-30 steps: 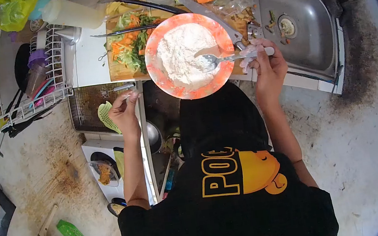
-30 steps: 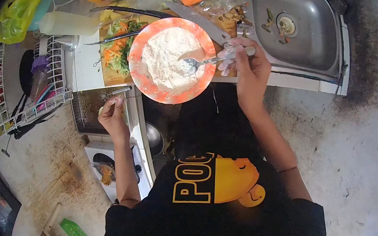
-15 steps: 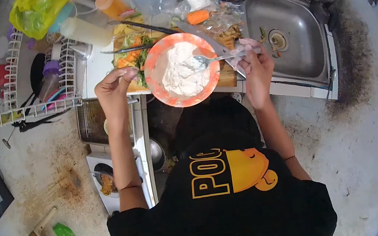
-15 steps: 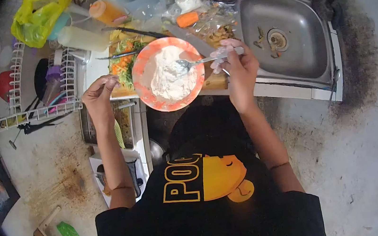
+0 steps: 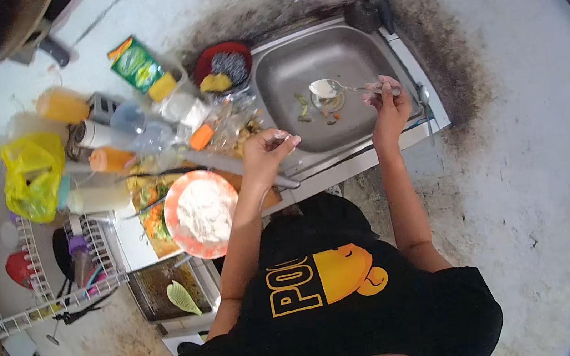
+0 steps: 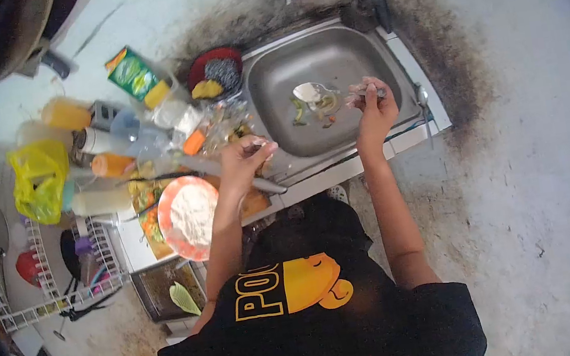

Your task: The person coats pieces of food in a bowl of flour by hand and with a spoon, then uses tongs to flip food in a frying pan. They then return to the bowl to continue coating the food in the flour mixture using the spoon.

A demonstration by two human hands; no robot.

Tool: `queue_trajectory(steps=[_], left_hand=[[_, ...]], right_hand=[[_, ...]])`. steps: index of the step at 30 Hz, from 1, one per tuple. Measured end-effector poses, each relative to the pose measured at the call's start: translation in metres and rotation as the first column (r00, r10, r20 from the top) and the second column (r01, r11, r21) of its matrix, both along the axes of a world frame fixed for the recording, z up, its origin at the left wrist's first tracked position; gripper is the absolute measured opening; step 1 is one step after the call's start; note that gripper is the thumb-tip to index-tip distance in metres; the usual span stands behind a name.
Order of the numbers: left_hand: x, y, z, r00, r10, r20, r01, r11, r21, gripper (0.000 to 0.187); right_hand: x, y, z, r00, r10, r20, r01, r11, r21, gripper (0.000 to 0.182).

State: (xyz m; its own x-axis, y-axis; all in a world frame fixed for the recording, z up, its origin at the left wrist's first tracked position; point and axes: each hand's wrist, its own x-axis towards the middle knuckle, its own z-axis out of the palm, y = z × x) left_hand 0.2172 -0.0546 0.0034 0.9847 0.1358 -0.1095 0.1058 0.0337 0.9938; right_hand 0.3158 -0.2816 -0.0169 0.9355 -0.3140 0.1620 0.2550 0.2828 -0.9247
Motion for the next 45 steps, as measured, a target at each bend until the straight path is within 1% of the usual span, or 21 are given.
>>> queue_trajectory(steps=[5, 7, 8, 10, 11, 13, 17, 18, 19, 20, 22, 23, 25, 28, 32, 35, 37, 38, 40, 43, 45], left_hand=[[0.079, -0.031, -0.056, 0.998, -0.046, -0.039, 0.049, 0.996, 0.072, 0.021], [0.114, -0.044, -0.076, 0.985, 0.029, -0.168, 0.008, 0.976, 0.217, 0.025], [0.13, -0.049, -0.08, 0.986, 0.027, -0.163, 0.01, 0.974, 0.224, 0.025], [0.157, -0.056, -0.086, 0.966, 0.1, -0.237, 0.052, 0.827, 0.56, 0.027], [0.166, -0.056, -0.092, 0.968, 0.098, -0.233, 0.053, 0.823, 0.566, 0.027], [0.18, -0.054, -0.1, 0.997, -0.013, 0.079, -0.047, 0.702, 0.711, 0.022], [0.207, -0.058, -0.101, 0.996, -0.066, -0.057, 0.087, 0.73, 0.677, 0.02], [0.211, -0.068, -0.106, 0.985, 0.039, 0.17, -0.151, 0.679, 0.718, 0.02], [0.214, -0.073, -0.111, 0.911, 0.124, 0.394, -0.385, 0.602, 0.7, 0.021], [0.206, -0.078, -0.099, 0.911, 0.125, 0.394, -0.385, 0.602, 0.7, 0.021], [0.179, -0.091, -0.058, 0.764, -0.023, 0.645, -0.605, 0.321, 0.729, 0.022], [0.171, -0.092, -0.056, 0.764, -0.021, 0.645, -0.606, 0.32, 0.728, 0.022], [0.159, -0.091, -0.05, 0.913, 0.059, 0.404, -0.318, 0.724, 0.612, 0.02], [0.158, -0.085, -0.061, 0.928, 0.189, 0.321, -0.349, 0.744, 0.57, 0.019], [0.154, -0.089, -0.056, 0.932, 0.25, 0.262, -0.356, 0.761, 0.542, 0.015], [0.153, -0.087, -0.062, 0.944, 0.226, 0.24, -0.329, 0.7, 0.633, 0.012], [0.159, -0.086, -0.069, 0.985, 0.166, 0.053, -0.142, 0.589, 0.796, 0.009], [0.161, -0.085, -0.079, 0.982, 0.181, 0.054, -0.153, 0.593, 0.791, 0.009], [0.164, -0.083, -0.101, 0.992, 0.069, 0.109, -0.129, 0.505, 0.853, 0.012], [0.163, -0.085, -0.112, 0.996, 0.091, 0.024, -0.07, 0.552, 0.831, 0.016], [0.15, -0.094, -0.075, 0.975, 0.193, -0.109, 0.0, 0.491, 0.871, 0.016]], right_hand=[[0.034, -0.027, -0.017, 0.989, -0.129, 0.07, 0.126, 0.991, 0.049, 0.022], [0.039, -0.029, -0.011, 0.987, -0.139, 0.085, 0.134, 0.989, 0.063, 0.022], [0.04, -0.03, -0.009, 0.985, -0.146, 0.095, 0.14, 0.988, 0.07, 0.022], [0.044, -0.032, -0.007, 0.986, -0.146, 0.076, 0.139, 0.986, 0.087, 0.022], [0.045, -0.033, -0.006, 0.989, -0.139, 0.055, 0.134, 0.986, 0.096, 0.021], [0.043, -0.036, 0.0, 0.992, -0.119, 0.039, 0.114, 0.986, 0.12, 0.021], [0.049, -0.041, -0.003, 0.997, -0.077, -0.005, 0.076, 0.981, 0.179, 0.021], [0.051, -0.042, -0.003, 0.997, -0.077, -0.004, 0.076, 0.981, 0.18, 0.021], [0.052, -0.043, -0.003, 0.997, -0.076, -0.025, 0.08, 0.975, 0.207, 0.02], [0.053, -0.045, -0.002, 0.996, -0.074, -0.048, 0.083, 0.969, 0.234, 0.02], [0.055, -0.047, 0.0, 0.996, -0.064, -0.056, 0.076, 0.968, 0.239, 0.019], [0.055, -0.048, -0.001, 0.996, -0.053, -0.068, 0.068, 0.967, 0.244, 0.019], [0.06, -0.049, -0.01, 0.998, -0.029, -0.061, 0.044, 0.965, 0.258, 0.019], [0.063, -0.048, -0.012, 0.997, 0.01, -0.075, 0.011, 0.96, 0.279, 0.019], [0.062, -0.05, -0.014, 0.993, 0.029, -0.117, 0.004, 0.96, 0.28, 0.02], [0.061, -0.05, -0.014, 0.994, 0.048, -0.102, -0.016, 0.955, 0.297, 0.02], [0.061, -0.05, -0.013, 0.991, 0.061, -0.118, -0.025, 0.958, 0.287, 0.02], [0.061, -0.05, -0.012, 0.989, 0.062, -0.134, -0.021, 0.959, 0.282, 0.02], [0.058, -0.049, -0.004, 0.989, 0.088, -0.115, -0.053, 0.961, 0.271, 0.02], [0.054, -0.045, 0.003, 0.987, 0.138, -0.08, -0.115, 0.965, 0.237, 0.02], [0.053, -0.035, 0.01, 0.981, 0.185, -0.05, -0.173, 0.967, 0.185, 0.021]])
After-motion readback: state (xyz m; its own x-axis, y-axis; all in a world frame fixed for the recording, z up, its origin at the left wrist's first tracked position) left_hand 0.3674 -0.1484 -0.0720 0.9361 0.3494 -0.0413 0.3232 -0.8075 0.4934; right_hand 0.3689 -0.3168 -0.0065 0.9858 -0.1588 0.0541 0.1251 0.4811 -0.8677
